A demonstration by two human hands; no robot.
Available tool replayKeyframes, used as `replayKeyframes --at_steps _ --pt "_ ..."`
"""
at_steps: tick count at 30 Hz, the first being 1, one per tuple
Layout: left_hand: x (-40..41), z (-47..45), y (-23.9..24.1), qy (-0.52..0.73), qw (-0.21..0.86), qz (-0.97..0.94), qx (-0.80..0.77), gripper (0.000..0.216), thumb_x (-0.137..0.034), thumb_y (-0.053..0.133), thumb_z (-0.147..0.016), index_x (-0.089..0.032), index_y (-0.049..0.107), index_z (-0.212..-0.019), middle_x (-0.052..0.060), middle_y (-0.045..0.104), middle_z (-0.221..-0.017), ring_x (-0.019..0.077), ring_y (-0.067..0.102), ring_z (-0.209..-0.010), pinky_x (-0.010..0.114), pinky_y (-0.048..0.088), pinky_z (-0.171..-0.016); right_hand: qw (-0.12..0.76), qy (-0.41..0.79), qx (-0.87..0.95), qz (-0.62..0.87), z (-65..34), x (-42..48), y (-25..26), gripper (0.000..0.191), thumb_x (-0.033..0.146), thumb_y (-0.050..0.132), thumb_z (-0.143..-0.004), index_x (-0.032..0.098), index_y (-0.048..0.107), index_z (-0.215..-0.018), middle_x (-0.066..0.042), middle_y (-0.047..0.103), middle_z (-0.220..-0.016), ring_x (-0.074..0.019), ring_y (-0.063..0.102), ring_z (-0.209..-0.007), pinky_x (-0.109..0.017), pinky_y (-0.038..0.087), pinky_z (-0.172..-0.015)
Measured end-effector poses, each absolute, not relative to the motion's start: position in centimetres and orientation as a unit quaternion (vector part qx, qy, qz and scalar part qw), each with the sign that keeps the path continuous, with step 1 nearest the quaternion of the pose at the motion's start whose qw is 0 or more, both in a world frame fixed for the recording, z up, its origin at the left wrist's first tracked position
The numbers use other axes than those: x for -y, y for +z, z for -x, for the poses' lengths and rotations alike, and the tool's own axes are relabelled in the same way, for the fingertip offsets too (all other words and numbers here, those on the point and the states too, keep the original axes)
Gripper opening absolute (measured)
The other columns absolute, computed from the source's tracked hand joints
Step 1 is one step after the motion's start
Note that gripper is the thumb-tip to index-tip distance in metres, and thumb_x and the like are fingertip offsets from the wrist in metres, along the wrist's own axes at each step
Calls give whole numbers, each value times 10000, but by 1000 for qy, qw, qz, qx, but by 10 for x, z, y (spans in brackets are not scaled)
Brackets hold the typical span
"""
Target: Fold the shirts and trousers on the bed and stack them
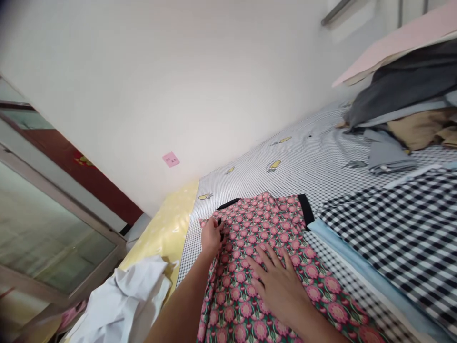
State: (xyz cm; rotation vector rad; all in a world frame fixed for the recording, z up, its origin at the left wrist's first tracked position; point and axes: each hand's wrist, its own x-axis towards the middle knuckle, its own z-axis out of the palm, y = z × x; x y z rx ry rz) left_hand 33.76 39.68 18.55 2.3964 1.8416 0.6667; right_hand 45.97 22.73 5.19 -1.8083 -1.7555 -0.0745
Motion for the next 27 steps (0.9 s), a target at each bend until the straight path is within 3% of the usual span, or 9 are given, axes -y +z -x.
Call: replayKeyframes --at_steps 7,10,12,15,17,18,21,24,27 --pt "-394 -351 163 192 62 -801 -563 206 -111 425 -913 -226 579 -989 76 730 -973 212 662 -893 302 441 -743 292 -10 664 688 -461 -224 56 518 441 503 -954 454 504 -1472 -25 444 -1593 -363 376 -1477 -716 196 -1177" --pt "-388 -356 158 156 90 -831 -526 236 -117 448 -885 -227 632 -983 93 751 -1013 238 675 -978 368 487 -882 288 -25 663 691 -461 -223 55 507 443 493 -958 449 517 -1464 -27 465 -1582 -363 401 -1461 -715 202 -1174" --pt "-378 -358 159 122 115 -863 -476 215 -133 559 -826 -260 683 -948 71 754 -1142 257 642 -1155 445 445 -1053 281 -43 663 693 -462 -222 54 493 451 479 -964 437 536 -1453 -34 482 -1572 -361 414 -1452 -708 213 -1170" --pt "-351 -352 164 88 161 -898 -399 504 -223 735 -725 -360 676 -1206 28 494 -1571 328 347 -1497 602 235 -1219 254 -60 668 696 -462 -221 55 464 460 454 -973 380 607 -1403 -63 516 -1546 -360 419 -1448 -687 232 -1168" --pt "-330 -335 170 105 205 -899 -373 749 -333 751 -741 -353 509 -1450 64 261 -1694 349 201 -1557 635 203 -1227 233 -66 672 700 -463 -220 57 459 455 436 -978 350 633 -1380 -74 518 -1544 -356 414 -1451 -673 232 -1170" --pt "-319 -320 173 131 224 -892 -369 776 -371 718 -780 -317 446 -1505 93 224 -1703 336 201 -1560 608 225 -1231 224 -68 672 702 -463 -219 59 464 449 425 -983 345 626 -1388 -74 511 -1550 -353 410 -1455 -667 230 -1171" --pt "-286 -254 177 230 212 -856 -412 580 -354 599 -875 -268 531 -1445 114 371 -1640 270 338 -1508 487 302 -1229 208 -71 672 707 -463 -217 64 492 429 388 -998 350 561 -1452 -72 491 -1566 -346 391 -1466 -650 217 -1175" --pt "-252 -168 171 240 130 -798 -537 435 -307 548 -895 -272 632 -1320 109 502 -1552 284 430 -1448 524 342 -1197 189 -74 677 707 -462 -215 68 514 413 360 -1004 340 522 -1486 -84 481 -1573 -341 391 -1465 -636 207 -1178" --pt "-213 -99 157 191 101 -735 -643 455 -336 496 -926 -240 593 -1360 146 488 -1559 330 431 -1446 609 362 -1153 165 -84 675 714 -459 -213 72 534 407 332 -1003 328 503 -1502 -86 485 -1571 -336 395 -1458 -628 192 -1181"
